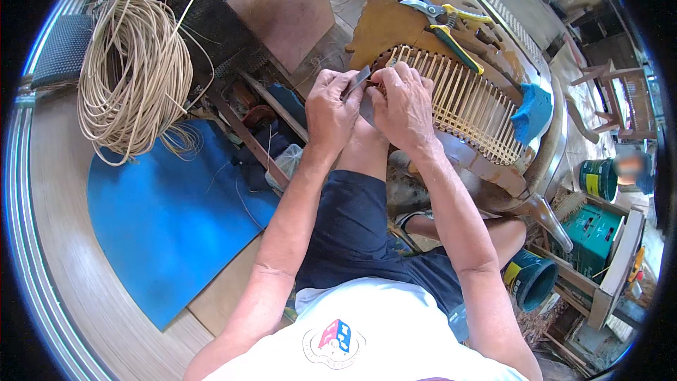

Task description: Replacing or repairing the woven cane seat on a wooden chair.

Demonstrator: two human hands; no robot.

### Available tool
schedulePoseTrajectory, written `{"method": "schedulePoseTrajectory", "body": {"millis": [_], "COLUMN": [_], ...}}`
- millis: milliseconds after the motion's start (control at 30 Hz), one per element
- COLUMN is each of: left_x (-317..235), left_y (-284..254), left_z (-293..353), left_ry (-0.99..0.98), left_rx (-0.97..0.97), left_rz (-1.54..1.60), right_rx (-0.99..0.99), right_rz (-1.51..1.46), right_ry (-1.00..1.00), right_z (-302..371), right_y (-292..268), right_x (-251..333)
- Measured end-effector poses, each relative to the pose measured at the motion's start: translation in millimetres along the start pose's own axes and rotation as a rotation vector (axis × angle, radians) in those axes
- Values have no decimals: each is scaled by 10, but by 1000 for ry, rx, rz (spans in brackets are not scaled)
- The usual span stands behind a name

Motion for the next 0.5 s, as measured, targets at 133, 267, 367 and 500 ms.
{"method": "schedulePoseTrajectory", "body": {"millis": [133,267,367,500], "left_x": [-1,62,70,67], "left_y": [62,77,33,73], "left_z": [19,60,121,242], "left_ry": [10,-84,-94,-194], "left_rx": [-19,-73,-110,-44], "left_rz": [-38,11,28,56], "right_rx": [128,192,173,110], "right_rz": [87,115,106,26], "right_ry": [26,36,18,33], "right_z": [-101,-126,-109,-83], "right_y": [66,119,124,98], "right_x": [7,-24,-1,-20]}}
Point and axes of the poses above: each hand's wrist, its own z-axis away from the middle knuckle, its own y-axis out of the palm, x = y × z, the point moved 10 cm from there along -z, towards the middle knuckle, and after that the axes turned 9 degrees about -z, right-handed, at the moved point
